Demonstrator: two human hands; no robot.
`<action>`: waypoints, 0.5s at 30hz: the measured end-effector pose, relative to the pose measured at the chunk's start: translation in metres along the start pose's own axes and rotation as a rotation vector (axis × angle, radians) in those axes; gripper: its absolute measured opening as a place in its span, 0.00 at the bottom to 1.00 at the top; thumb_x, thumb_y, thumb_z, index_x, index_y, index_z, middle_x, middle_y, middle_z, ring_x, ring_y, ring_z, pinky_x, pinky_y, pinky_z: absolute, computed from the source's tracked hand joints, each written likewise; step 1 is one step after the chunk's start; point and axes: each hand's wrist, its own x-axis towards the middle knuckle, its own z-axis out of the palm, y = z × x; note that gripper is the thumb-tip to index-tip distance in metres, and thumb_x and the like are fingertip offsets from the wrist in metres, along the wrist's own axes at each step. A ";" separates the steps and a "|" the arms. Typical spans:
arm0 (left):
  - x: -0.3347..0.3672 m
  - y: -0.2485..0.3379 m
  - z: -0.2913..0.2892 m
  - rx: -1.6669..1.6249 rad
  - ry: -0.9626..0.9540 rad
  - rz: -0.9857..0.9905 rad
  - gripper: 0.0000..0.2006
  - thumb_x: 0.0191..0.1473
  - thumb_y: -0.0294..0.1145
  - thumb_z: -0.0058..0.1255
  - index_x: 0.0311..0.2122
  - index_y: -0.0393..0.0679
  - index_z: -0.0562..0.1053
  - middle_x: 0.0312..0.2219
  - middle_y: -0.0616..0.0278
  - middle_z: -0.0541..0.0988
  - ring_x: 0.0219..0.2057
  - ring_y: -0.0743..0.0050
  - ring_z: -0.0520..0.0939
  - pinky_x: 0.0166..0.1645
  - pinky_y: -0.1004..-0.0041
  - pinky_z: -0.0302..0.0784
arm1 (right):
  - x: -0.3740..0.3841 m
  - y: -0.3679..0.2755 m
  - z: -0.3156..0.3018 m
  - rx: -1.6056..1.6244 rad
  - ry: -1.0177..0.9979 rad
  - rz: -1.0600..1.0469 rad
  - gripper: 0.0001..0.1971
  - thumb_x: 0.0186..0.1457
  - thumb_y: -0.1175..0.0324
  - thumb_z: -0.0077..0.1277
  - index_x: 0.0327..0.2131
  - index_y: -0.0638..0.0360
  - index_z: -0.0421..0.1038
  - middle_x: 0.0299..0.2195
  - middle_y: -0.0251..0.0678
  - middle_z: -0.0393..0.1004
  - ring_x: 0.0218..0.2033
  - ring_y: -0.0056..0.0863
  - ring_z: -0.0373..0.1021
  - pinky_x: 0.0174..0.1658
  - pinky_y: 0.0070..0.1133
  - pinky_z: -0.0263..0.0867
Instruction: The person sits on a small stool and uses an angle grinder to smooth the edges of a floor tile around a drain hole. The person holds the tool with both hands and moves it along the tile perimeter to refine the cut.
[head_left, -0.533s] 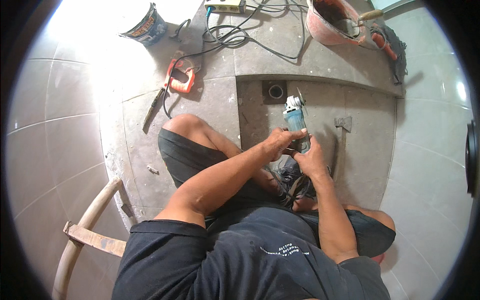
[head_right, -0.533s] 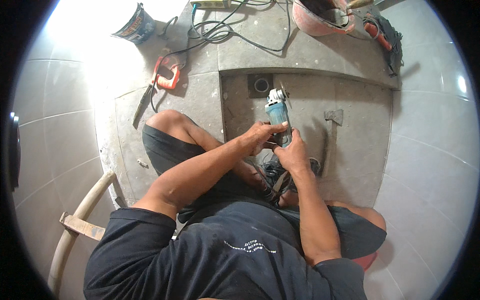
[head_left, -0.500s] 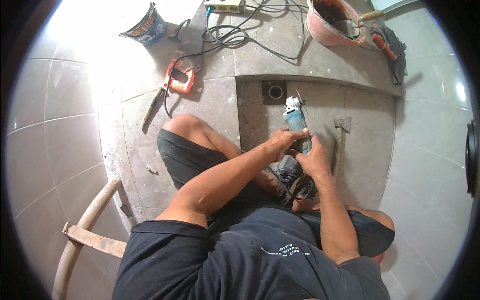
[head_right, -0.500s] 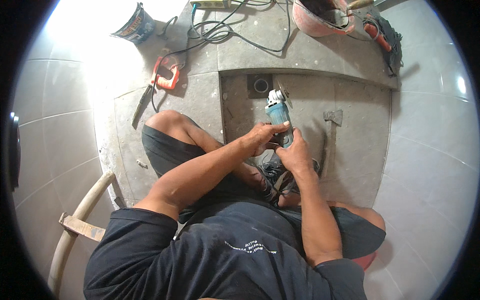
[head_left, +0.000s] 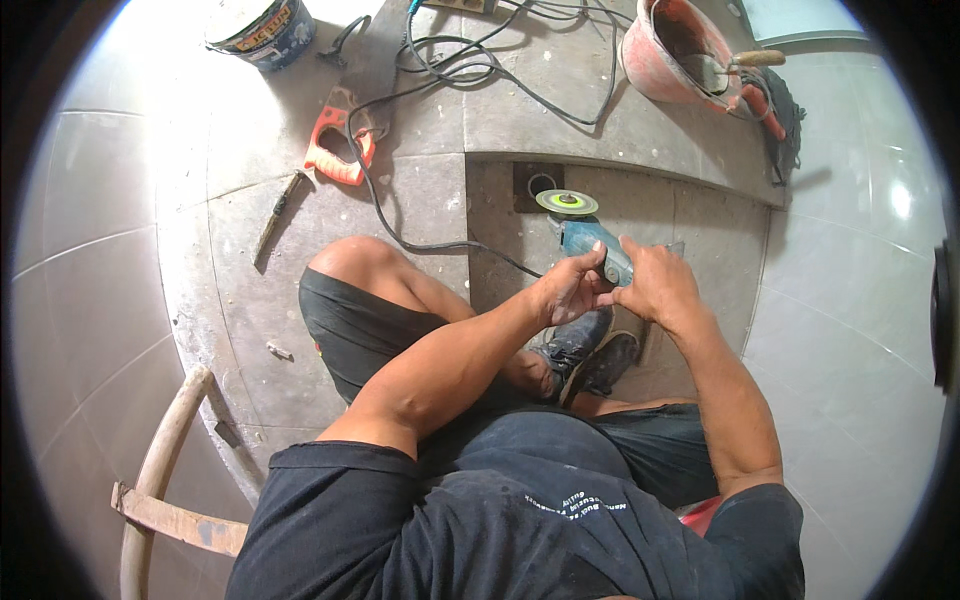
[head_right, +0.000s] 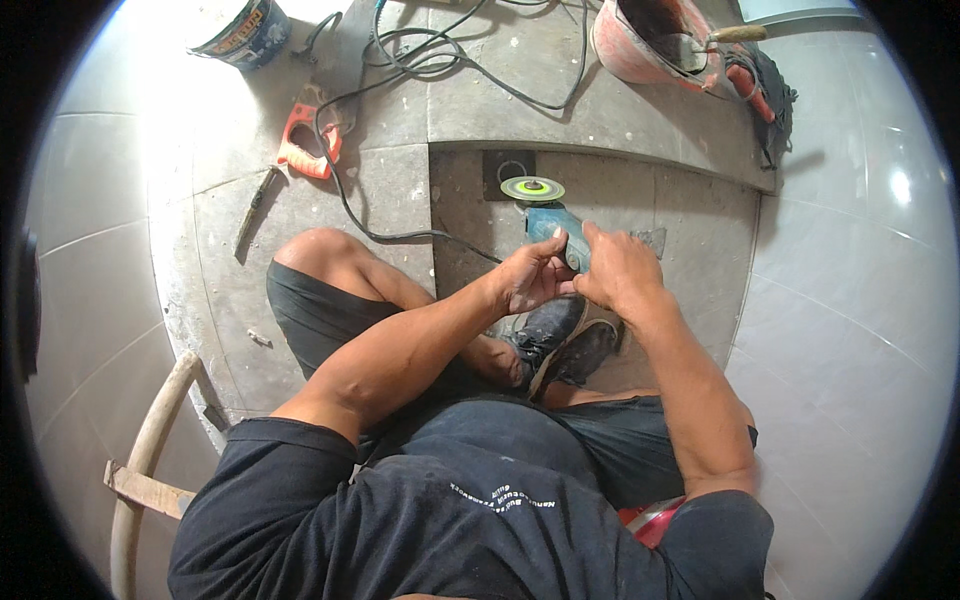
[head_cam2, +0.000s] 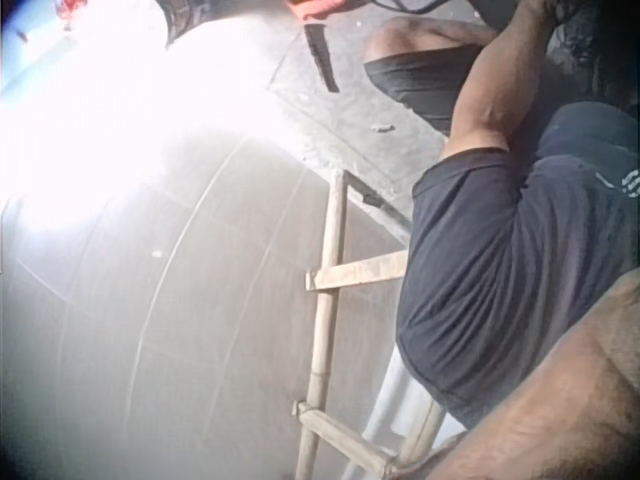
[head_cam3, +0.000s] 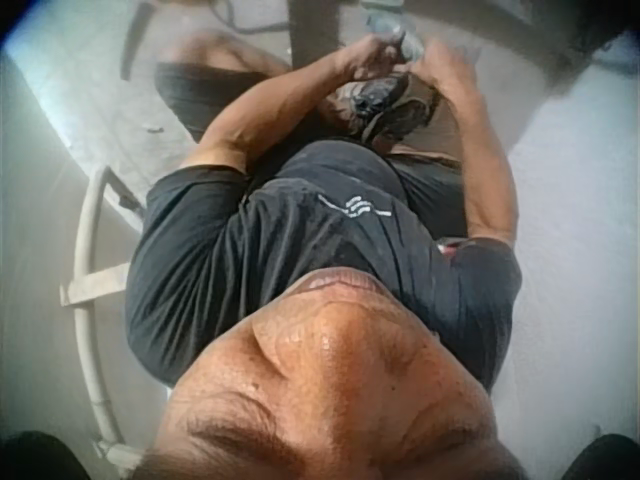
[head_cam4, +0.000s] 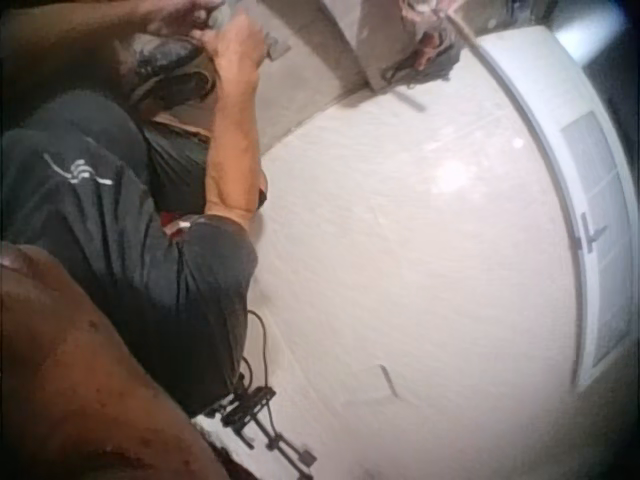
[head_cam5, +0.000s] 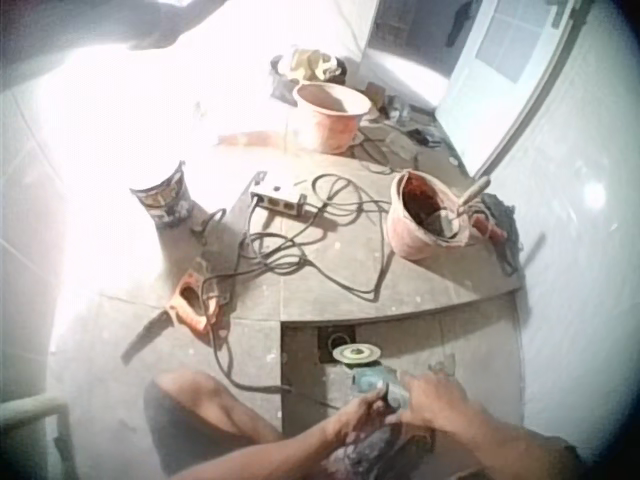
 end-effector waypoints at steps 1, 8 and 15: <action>0.001 0.002 0.001 -0.021 0.005 0.005 0.21 0.73 0.52 0.45 0.54 0.44 0.73 0.46 0.55 0.83 0.50 0.60 0.85 0.59 0.57 0.81 | 0.006 -0.001 -0.003 -0.023 -0.005 -0.008 0.34 0.43 0.59 0.74 0.53 0.61 0.74 0.40 0.55 0.84 0.46 0.55 0.80 0.51 0.43 0.76; 0.006 0.014 0.000 -0.137 0.026 0.057 0.23 0.73 0.52 0.44 0.57 0.42 0.71 0.48 0.53 0.83 0.52 0.58 0.85 0.58 0.56 0.83 | 0.035 -0.020 -0.020 -0.074 -0.088 0.009 0.31 0.43 0.60 0.74 0.51 0.61 0.76 0.41 0.55 0.83 0.46 0.55 0.80 0.49 0.42 0.76; 0.011 0.018 -0.004 -0.157 0.068 0.065 0.23 0.75 0.51 0.39 0.60 0.43 0.69 0.54 0.52 0.79 0.54 0.56 0.82 0.59 0.55 0.82 | 0.048 -0.028 -0.024 -0.120 -0.099 -0.007 0.30 0.43 0.60 0.73 0.50 0.60 0.77 0.41 0.54 0.84 0.46 0.53 0.81 0.50 0.42 0.77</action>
